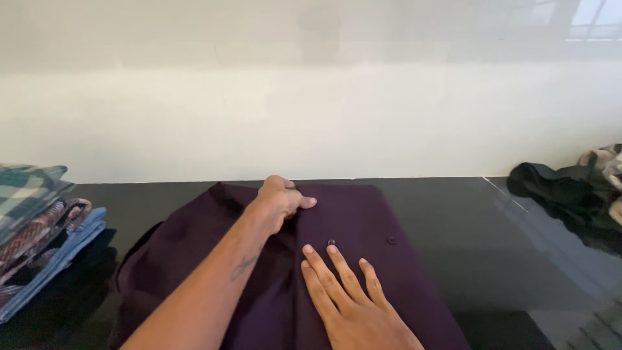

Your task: Folding a purple long-sleeve button-up shirt and placing it on top of a stack of other folded clothes.

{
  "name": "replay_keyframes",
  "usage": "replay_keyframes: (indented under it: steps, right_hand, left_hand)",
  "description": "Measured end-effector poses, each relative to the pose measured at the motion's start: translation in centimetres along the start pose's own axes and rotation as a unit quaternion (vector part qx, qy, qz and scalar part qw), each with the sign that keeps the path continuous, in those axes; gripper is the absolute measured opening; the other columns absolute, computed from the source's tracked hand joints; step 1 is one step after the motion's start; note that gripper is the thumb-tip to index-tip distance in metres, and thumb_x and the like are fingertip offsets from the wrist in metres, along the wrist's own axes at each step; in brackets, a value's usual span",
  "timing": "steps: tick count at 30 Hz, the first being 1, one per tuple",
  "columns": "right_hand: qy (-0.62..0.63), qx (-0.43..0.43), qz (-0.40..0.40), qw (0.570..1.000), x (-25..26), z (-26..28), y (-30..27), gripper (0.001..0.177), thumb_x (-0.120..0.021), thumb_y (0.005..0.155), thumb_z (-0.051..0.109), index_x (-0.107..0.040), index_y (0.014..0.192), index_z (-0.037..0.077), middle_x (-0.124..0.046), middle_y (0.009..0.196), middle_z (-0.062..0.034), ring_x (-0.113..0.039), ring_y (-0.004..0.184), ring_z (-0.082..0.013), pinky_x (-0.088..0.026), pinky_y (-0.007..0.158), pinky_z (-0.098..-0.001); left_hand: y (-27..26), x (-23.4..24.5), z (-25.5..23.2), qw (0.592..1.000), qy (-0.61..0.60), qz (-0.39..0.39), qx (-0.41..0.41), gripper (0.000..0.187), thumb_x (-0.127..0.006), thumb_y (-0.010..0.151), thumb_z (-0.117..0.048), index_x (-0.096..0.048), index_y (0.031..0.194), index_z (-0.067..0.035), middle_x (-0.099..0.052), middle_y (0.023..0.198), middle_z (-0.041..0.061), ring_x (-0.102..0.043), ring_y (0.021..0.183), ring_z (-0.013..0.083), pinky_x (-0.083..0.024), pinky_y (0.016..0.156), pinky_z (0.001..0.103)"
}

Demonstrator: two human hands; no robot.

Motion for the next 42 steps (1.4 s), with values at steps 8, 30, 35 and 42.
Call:
replay_keyframes:
  steps: [8,30,35,42]
  right_hand:
    - [-0.002,-0.009,-0.024,1.000,-1.0,0.2,-0.4,0.057,-0.039,0.101,0.035,-0.041,0.148,0.004,-0.024,0.164,-0.0165,-0.022,0.148,-0.0407,-0.027,0.106,-0.0728]
    - [-0.003,-0.028,-0.057,0.998,-0.6,2.0,-1.2,0.058,-0.044,0.098,0.037,-0.048,0.144,0.001,-0.039,0.158,-0.0200,-0.036,0.142,-0.0446,-0.029,0.098,-0.0744]
    - [-0.111,-0.001,-0.180,0.977,-3.7,4.4,-2.4,0.038,-0.047,0.111,0.028,-0.056,0.138,0.003,-0.055,0.151,-0.0206,-0.054,0.143,-0.0315,-0.048,0.105,-0.0558]
    - [0.491,-0.324,-0.091,0.804,9.1,-4.5,-0.9,0.056,-0.037,0.112,0.032,-0.078,0.103,-0.005,-0.079,0.113,-0.0203,-0.074,0.111,-0.0294,-0.057,0.104,-0.0388]
  left_hand:
    - [0.5,0.3,1.6,0.990,0.035,-0.049,-0.125,0.068,-0.084,0.072,0.000,-0.056,0.134,0.006,-0.076,0.102,0.020,-0.076,0.085,0.0252,-0.061,0.072,0.036]
    - [-4.3,-5.4,0.1,0.850,0.494,0.119,-0.141,0.098,-0.012,0.096,-0.076,-0.012,0.160,-0.001,-0.008,0.171,0.010,-0.006,0.159,0.0234,-0.009,0.127,0.053]
    - [-5.0,-4.7,0.2,0.870,0.447,0.037,-0.204,0.093,-0.017,0.099,-0.070,-0.022,0.157,0.003,-0.015,0.169,0.016,-0.014,0.156,0.0271,-0.014,0.125,0.052]
    - [-9.3,-3.9,-2.1,0.816,0.429,-0.108,-0.372,0.074,-0.029,0.108,-0.052,-0.044,0.147,0.008,-0.042,0.153,0.026,-0.038,0.144,0.0399,-0.031,0.119,0.049]
Point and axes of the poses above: each hand's wrist, its own y-axis towards the middle knuckle, its own x-axis out of the back of the hand, z = x × y, the point moved 3 cm from there along y, towards the middle knuckle
